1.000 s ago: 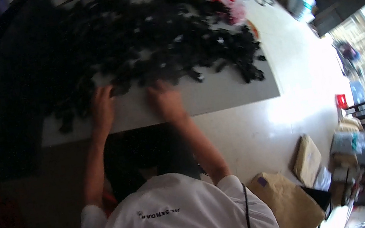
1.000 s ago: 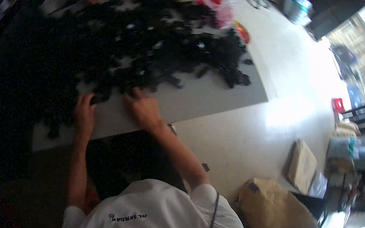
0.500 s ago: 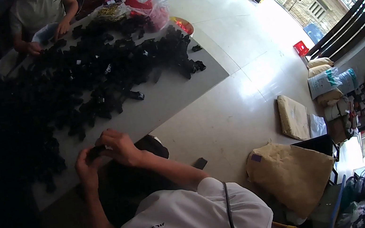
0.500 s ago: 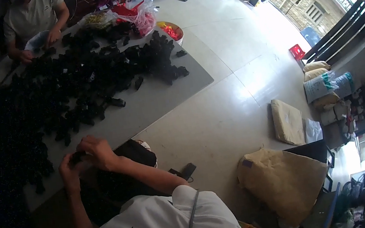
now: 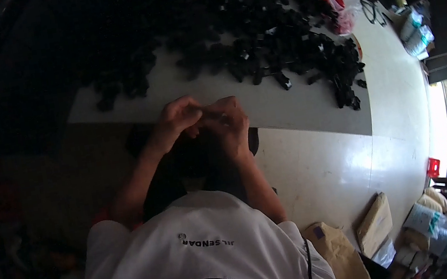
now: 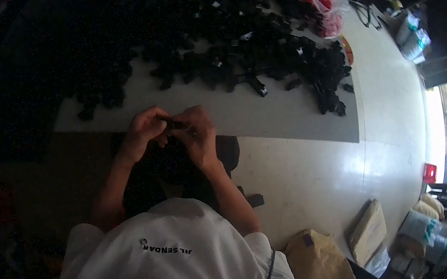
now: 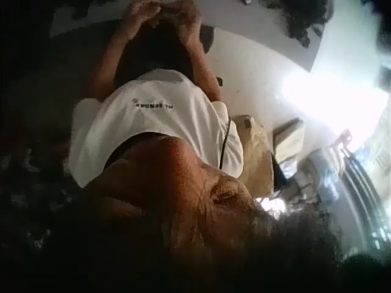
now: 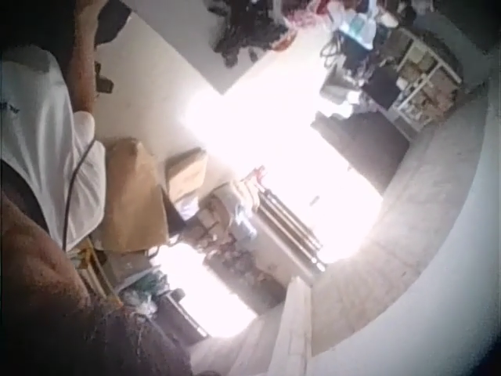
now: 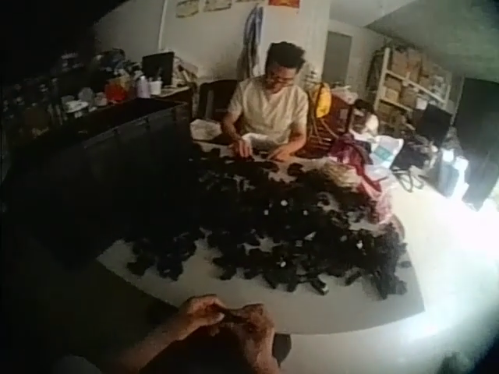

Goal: The person assembles small plastic components by hand, taking pieces from a pile on the table and fitting them together.

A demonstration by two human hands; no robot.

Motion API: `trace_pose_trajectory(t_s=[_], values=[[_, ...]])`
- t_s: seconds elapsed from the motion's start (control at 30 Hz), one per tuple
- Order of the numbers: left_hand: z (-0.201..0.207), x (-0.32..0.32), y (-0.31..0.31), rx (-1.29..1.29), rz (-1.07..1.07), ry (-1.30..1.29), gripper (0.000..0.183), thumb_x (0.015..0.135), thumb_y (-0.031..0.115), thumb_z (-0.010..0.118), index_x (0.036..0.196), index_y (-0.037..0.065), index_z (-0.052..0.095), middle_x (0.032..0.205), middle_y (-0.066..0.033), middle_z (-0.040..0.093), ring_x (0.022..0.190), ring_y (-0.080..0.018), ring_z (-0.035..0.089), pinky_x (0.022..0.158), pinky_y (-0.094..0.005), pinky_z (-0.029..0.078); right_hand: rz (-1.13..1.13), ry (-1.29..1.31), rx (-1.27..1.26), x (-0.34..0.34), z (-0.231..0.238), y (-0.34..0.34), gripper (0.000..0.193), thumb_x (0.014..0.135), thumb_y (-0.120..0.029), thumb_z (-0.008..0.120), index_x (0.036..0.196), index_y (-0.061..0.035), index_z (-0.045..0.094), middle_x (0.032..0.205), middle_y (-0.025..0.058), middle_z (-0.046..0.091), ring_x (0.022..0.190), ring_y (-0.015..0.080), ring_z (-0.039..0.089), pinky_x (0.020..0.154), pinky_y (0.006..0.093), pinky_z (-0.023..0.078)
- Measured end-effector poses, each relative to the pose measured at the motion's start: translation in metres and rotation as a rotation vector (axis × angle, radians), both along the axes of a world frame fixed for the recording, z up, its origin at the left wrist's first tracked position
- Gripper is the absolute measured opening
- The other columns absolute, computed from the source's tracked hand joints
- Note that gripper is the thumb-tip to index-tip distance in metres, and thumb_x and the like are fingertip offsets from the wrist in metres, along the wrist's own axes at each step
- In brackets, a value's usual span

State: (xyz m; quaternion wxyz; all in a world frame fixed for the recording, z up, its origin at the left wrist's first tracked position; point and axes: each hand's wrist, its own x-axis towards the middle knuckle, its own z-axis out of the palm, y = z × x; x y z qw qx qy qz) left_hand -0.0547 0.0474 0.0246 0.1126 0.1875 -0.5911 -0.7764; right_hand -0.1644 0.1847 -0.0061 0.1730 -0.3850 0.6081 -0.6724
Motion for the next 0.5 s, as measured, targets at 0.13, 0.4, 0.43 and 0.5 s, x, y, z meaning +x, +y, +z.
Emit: trace_pose_trajectory(t_s=[0.13, 0.4, 0.43, 0.5], values=[[-0.007, 0.006, 0.002, -0.014, 0.100, -0.011, 0.009, 0.088, 0.014, 0.064, 0.093, 0.008, 0.061, 0.073, -0.0008, 0.060, 0.057, -0.0070, 0.054, 0.051, -0.0200, 0.044, -0.086, 0.024, 0.124, 0.014, 0.010, -0.006, 0.017, 0.084, -0.006, 0.066, 0.098, 0.0012, 0.060, 0.091, 0.0131, 0.060, 0.076, 0.0194, 0.059, 0.066, 0.0313, 0.048], [-0.030, 0.028, -0.004, -0.385, 0.048, -0.032, 0.017, 0.095, 0.012, 0.056, 0.109, 0.004, 0.061, 0.090, -0.0029, 0.061, 0.072, -0.0104, 0.057, 0.063, -0.0251, 0.049, 0.209, -0.211, 0.465, 0.020, -0.009, 0.007, 0.019, 0.085, -0.011, 0.066, 0.099, 0.0002, 0.060, 0.077, 0.0146, 0.061, 0.069, 0.0238, 0.060, 0.064, 0.0356, 0.049], [-0.035, 0.027, -0.013, -0.590, 0.006, -0.024, 0.022, 0.095, 0.011, 0.056, 0.115, 0.004, 0.060, 0.092, -0.0033, 0.060, 0.078, -0.0126, 0.058, 0.069, -0.0269, 0.050, 0.211, -0.034, 0.468, 0.022, -0.017, 0.007, 0.020, 0.084, -0.012, 0.067, 0.100, -0.0011, 0.060, 0.079, 0.0156, 0.063, 0.069, 0.0258, 0.061, 0.064, 0.0367, 0.050], [-0.023, 0.016, -0.033, -0.684, 0.102, -0.100, 0.025, 0.094, 0.011, 0.057, 0.118, 0.004, 0.059, 0.093, -0.0043, 0.060, 0.084, -0.0148, 0.058, 0.074, -0.0286, 0.050, 0.252, 0.218, 0.403, 0.023, -0.018, -0.003, 0.020, 0.084, -0.010, 0.065, 0.101, -0.0027, 0.061, 0.083, 0.0157, 0.063, 0.071, 0.0293, 0.062, 0.064, 0.0385, 0.050]])
